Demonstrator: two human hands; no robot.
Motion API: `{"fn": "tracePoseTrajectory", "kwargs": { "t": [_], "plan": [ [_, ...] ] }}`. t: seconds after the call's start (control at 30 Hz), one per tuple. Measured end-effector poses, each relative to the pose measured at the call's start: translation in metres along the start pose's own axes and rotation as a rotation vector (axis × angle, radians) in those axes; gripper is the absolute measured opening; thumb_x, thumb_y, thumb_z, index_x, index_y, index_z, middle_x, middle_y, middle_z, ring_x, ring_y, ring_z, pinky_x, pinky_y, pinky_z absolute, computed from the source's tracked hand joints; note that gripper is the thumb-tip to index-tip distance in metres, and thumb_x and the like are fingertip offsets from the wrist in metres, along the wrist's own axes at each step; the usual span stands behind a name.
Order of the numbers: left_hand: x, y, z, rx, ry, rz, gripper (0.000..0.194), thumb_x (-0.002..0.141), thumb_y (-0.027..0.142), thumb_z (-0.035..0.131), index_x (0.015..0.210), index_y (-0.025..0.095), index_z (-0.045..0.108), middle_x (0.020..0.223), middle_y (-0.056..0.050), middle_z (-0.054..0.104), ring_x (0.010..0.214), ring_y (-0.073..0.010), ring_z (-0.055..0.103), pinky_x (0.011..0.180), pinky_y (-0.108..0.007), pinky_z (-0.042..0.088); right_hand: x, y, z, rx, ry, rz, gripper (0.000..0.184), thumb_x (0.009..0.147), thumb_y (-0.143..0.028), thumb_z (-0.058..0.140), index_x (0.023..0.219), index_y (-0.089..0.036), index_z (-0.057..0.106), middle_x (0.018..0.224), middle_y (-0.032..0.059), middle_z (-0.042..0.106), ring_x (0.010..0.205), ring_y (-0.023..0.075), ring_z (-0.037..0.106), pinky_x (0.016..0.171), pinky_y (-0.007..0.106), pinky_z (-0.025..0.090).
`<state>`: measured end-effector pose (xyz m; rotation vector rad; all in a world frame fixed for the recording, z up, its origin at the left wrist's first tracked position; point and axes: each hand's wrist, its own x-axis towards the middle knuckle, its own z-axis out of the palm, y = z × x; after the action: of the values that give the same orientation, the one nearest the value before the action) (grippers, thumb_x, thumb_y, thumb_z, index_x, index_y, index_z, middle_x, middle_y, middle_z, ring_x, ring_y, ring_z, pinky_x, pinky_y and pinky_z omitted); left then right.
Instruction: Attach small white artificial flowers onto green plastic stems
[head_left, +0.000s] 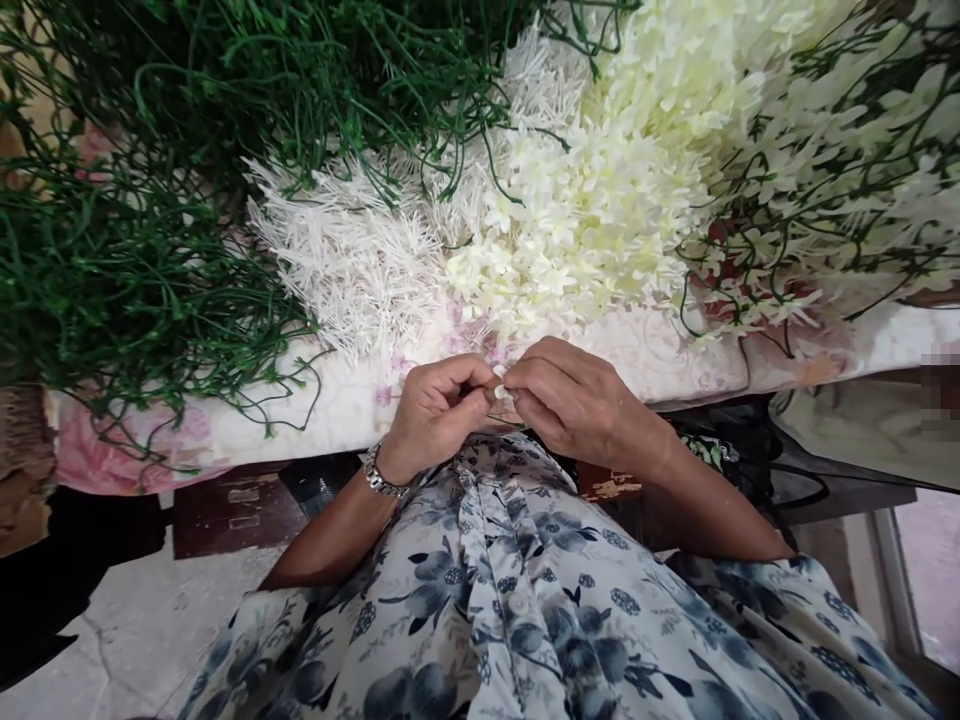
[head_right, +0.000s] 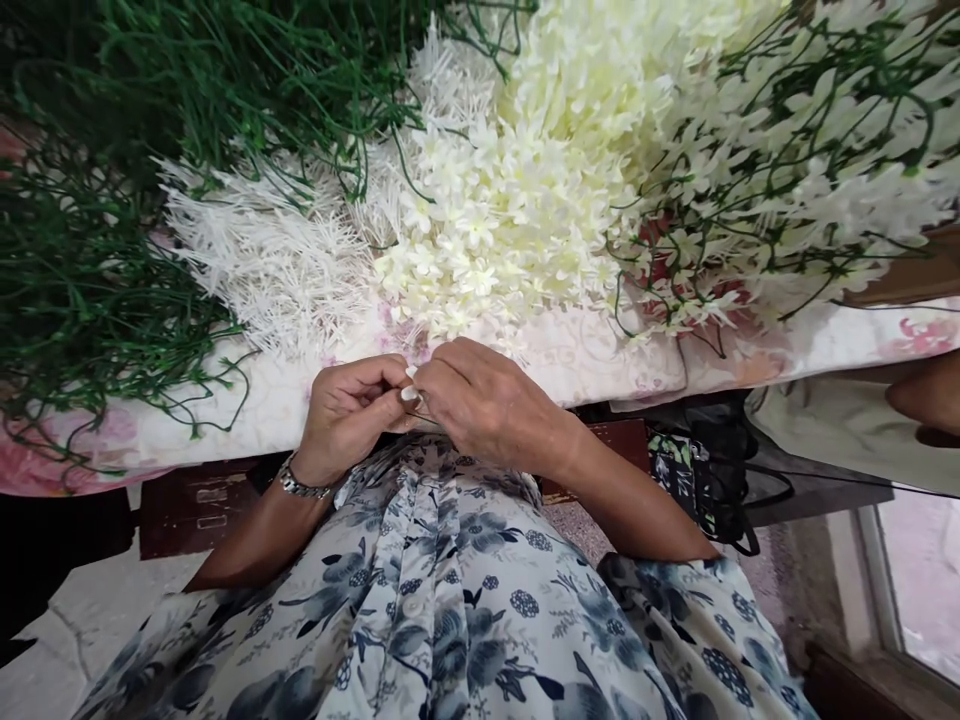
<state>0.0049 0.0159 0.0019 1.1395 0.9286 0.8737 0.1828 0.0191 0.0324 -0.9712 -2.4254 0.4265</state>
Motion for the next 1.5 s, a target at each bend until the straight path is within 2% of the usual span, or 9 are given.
{"fn": "tracePoseTrajectory", "kwargs": {
  "t": [0.2, 0.37, 0.5, 0.73, 0.83, 1.03, 1.17, 1.3, 1.5],
  "plan": [
    [-0.004, -0.001, 0.006, -0.255, 0.197, 0.094, 0.003, 0.076, 0.016, 0.062, 0.074, 0.018, 0.061, 0.065, 0.002, 0.051, 0.053, -0.0062, 0.045, 0.047, -0.018, 0.032, -0.018, -0.004, -0.008, 0.16, 0.316, 0.2, 0.025, 0.082, -0.013, 0.055, 0.106, -0.017, 0.054, 0.088, 0.0053, 0.061, 0.08, 0.0143, 0.058, 0.068, 0.028, 0.049],
    [-0.006, 0.005, 0.013, -0.259, 0.251, 0.193, 0.003, 0.073, 0.019, 0.064, 0.073, 0.019, 0.061, 0.065, 0.001, 0.05, 0.054, -0.0079, 0.045, 0.049, -0.021, 0.037, -0.022, -0.013, 0.003, 0.151, 0.217, 0.245, 0.023, 0.083, -0.013, 0.05, 0.105, -0.012, 0.056, 0.08, 0.0044, 0.058, 0.069, 0.0111, 0.054, 0.061, 0.024, 0.046],
    [-0.009, 0.008, 0.01, -0.228, 0.172, 0.286, 0.007, 0.068, 0.021, 0.066, 0.07, 0.018, 0.059, 0.068, -0.001, 0.051, 0.065, -0.0133, 0.051, 0.061, -0.027, 0.044, -0.02, -0.015, 0.01, 0.154, 0.274, 0.172, 0.014, 0.084, -0.009, 0.046, 0.09, -0.012, 0.058, 0.071, 0.002, 0.055, 0.065, 0.0095, 0.051, 0.057, 0.022, 0.044],
    [-0.018, 0.012, 0.003, 0.184, -0.046, 0.07, 0.018, 0.07, 0.008, 0.056, 0.085, 0.018, 0.061, 0.08, -0.003, 0.058, 0.077, -0.0153, 0.055, 0.069, -0.024, 0.045, -0.016, -0.026, 0.007, -0.114, 0.105, -0.082, 0.014, 0.088, -0.013, 0.047, 0.096, -0.013, 0.058, 0.078, 0.0038, 0.06, 0.068, 0.0119, 0.05, 0.064, 0.026, 0.045],
    [-0.022, 0.003, 0.002, 0.146, -0.002, 0.056, 0.019, 0.074, 0.011, 0.055, 0.09, 0.018, 0.063, 0.08, -0.002, 0.061, 0.074, -0.0151, 0.057, 0.067, -0.025, 0.046, -0.016, -0.026, 0.009, -0.107, 0.092, -0.076, 0.015, 0.088, -0.015, 0.048, 0.099, -0.014, 0.058, 0.078, 0.0032, 0.06, 0.069, 0.0121, 0.051, 0.064, 0.027, 0.046],
    [-0.021, -0.009, 0.001, 0.138, 0.191, 0.018, 0.008, 0.076, 0.016, 0.063, 0.083, 0.017, 0.067, 0.084, -0.004, 0.063, 0.074, -0.0148, 0.058, 0.064, -0.025, 0.045, -0.041, 0.003, -0.003, -0.158, 0.399, 0.242, 0.015, 0.082, -0.01, 0.055, 0.096, -0.015, 0.057, 0.08, 0.0036, 0.06, 0.073, 0.0122, 0.055, 0.061, 0.024, 0.049],
    [-0.013, -0.005, 0.004, 0.136, 0.169, 0.07, 0.011, 0.08, 0.017, 0.06, 0.086, 0.02, 0.069, 0.087, -0.004, 0.061, 0.076, -0.0134, 0.056, 0.061, -0.023, 0.043, -0.052, 0.02, -0.009, -0.291, 0.289, 0.473, 0.01, 0.083, -0.015, 0.053, 0.091, -0.015, 0.059, 0.081, 0.0072, 0.059, 0.078, 0.0171, 0.055, 0.071, 0.03, 0.048],
    [-0.008, 0.0, 0.008, 0.168, 0.142, 0.103, 0.013, 0.082, 0.017, 0.058, 0.087, 0.021, 0.069, 0.088, -0.004, 0.06, 0.079, -0.0134, 0.055, 0.061, -0.022, 0.042, -0.049, 0.023, -0.002, -0.353, 0.144, 0.542, 0.014, 0.087, -0.016, 0.045, 0.083, -0.016, 0.058, 0.077, 0.006, 0.055, 0.078, 0.0176, 0.051, 0.072, 0.03, 0.044],
    [-0.005, 0.0, 0.013, 0.186, 0.201, 0.007, 0.011, 0.08, 0.023, 0.061, 0.083, 0.016, 0.069, 0.085, -0.005, 0.062, 0.066, -0.011, 0.056, 0.053, -0.022, 0.042, -0.048, 0.027, 0.006, -0.336, 0.169, 0.523, 0.02, 0.088, -0.013, 0.042, 0.077, -0.016, 0.058, 0.072, 0.0052, 0.053, 0.073, 0.0157, 0.05, 0.07, 0.027, 0.042]
  ]
}}
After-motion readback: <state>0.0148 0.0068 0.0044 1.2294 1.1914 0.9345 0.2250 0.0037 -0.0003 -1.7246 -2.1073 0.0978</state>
